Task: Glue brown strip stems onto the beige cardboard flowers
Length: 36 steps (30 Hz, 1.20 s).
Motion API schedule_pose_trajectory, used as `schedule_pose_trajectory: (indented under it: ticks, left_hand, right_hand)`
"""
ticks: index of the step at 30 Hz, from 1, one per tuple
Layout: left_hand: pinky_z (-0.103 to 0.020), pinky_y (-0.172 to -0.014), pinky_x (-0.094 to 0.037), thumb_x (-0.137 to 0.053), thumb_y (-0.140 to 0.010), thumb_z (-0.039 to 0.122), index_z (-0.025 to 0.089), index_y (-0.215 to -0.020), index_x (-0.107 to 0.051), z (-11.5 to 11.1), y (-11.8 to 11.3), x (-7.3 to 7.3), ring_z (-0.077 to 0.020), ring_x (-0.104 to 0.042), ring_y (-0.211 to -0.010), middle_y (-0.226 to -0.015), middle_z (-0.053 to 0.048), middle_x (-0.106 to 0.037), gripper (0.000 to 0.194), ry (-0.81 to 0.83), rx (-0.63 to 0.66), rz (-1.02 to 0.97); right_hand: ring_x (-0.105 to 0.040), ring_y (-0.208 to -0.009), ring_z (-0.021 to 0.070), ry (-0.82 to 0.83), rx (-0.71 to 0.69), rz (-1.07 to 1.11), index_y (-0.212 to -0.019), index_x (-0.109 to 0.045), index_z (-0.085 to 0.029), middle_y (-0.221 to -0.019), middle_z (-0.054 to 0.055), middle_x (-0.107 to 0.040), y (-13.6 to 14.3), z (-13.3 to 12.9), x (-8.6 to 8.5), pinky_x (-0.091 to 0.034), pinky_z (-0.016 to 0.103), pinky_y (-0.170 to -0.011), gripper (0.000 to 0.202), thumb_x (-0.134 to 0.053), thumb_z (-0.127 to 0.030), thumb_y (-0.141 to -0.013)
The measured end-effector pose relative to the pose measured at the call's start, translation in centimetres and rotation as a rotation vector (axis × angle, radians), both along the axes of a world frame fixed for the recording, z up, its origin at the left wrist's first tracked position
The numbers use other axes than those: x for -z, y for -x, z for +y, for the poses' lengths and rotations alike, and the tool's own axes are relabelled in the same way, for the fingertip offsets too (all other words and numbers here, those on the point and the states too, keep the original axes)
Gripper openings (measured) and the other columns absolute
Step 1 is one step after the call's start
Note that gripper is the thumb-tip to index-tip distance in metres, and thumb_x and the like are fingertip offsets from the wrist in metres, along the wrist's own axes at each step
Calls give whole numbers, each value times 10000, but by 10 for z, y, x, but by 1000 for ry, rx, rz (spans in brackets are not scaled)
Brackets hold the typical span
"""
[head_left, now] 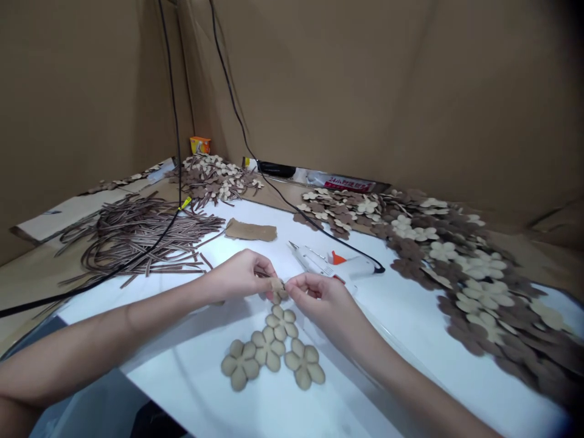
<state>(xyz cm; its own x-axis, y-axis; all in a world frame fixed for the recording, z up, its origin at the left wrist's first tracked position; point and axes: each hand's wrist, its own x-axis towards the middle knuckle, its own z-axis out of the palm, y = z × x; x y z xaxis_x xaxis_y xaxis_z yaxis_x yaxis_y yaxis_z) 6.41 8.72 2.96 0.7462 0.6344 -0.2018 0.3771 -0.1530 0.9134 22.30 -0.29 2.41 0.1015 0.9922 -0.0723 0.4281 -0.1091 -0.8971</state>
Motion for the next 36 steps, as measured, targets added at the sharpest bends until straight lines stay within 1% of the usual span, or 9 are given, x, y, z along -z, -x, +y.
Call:
schedule_pose_trajectory:
  ticks: [6, 11, 15, 21, 23, 26, 30, 33, 36]
  left_hand:
    - [-203, -548, -408, -648, -642, 306, 137, -672, -621, 9, -1, 7, -124, -573, -570, -599, -21, -656, 173, 37, -27, 25]
    - [-204, -563, -412, -642, -636, 288, 136, -659, -626, 12, 0, 12, -128, -574, -585, -594, -17, -654, 155, 22, -42, 55]
    - [-197, -523, -388, -646, -627, 288, 141, -652, -621, 13, -1, 16, -119, -546, -546, -555, 0, -624, 151, 23, -17, 72]
    - [-183, -515, -373, -644, -629, 280, 147, -639, -626, 10, 0, 11, -112, -525, -549, -542, 10, -600, 135, 19, -41, 131]
    - [-176, -472, -347, -648, -646, 316, 147, -675, -644, 10, 2, 8, -109, -516, -538, -581, 1, -616, 172, 21, -50, 156]
    - [-168, -390, -268, -648, -666, 357, 145, -711, -656, 10, 4, 7, -83, -456, -468, -609, -4, -626, 217, 30, -66, 177]
    - [-168, -355, -225, -656, -666, 318, 148, -702, -656, 10, 4, 7, -60, -402, -418, -606, 6, -628, 174, 47, -69, 183]
    - [-190, -313, -149, -667, -652, 311, 152, -711, -659, 10, 3, 5, -37, -300, -334, -586, 26, -616, 170, 73, -92, 247]
    - [-193, -310, -143, -670, -656, 315, 148, -672, -649, 9, 2, 3, -29, -271, -317, -547, 33, -596, 169, 78, -81, 246]
  right_hand:
    - [-473, -546, 115, 26, 11, -37, -717, -663, -177, -610, -18, -576, 0, 4, 2, -310, 230, -487, 231, -528, -361, -755]
    - [-553, -622, 152, 35, 17, -133, -729, -664, -178, -661, 4, -640, 3, 5, 5, -363, 248, -542, 217, -524, -341, -759]
    - [-581, -626, 161, 16, 36, -224, -739, -672, -191, -671, 6, -669, 6, 4, 8, -388, 254, -550, 184, -533, -311, -751]
    - [-585, -599, 142, -45, 23, -276, -760, -681, -226, -669, -18, -676, 5, 1, 11, -385, 241, -524, 159, -545, -304, -786]
    - [-582, -606, 140, -98, 5, -287, -782, -673, -226, -699, -14, -675, 3, 0, 12, -398, 243, -535, 165, -530, -302, -814]
    - [-573, -621, 131, -261, -33, -391, -849, -638, -222, -811, -4, -666, -1, -3, 16, -420, 249, -564, 129, -512, -248, -838]
    - [-592, -688, 141, -484, -146, -558, -959, -597, -192, -920, 40, -643, -6, -5, 22, -443, 258, -594, 161, -471, -170, -861]
    - [-604, -748, 165, -556, -194, -589, -959, -594, -185, -867, 48, -657, -8, -5, 25, -462, 275, -635, 171, -450, -150, -875]
    - [-613, -763, 176, -574, -192, -592, -941, -604, -192, -823, 36, -673, -8, -4, 28, -471, 292, -651, 161, -473, -137, -866]
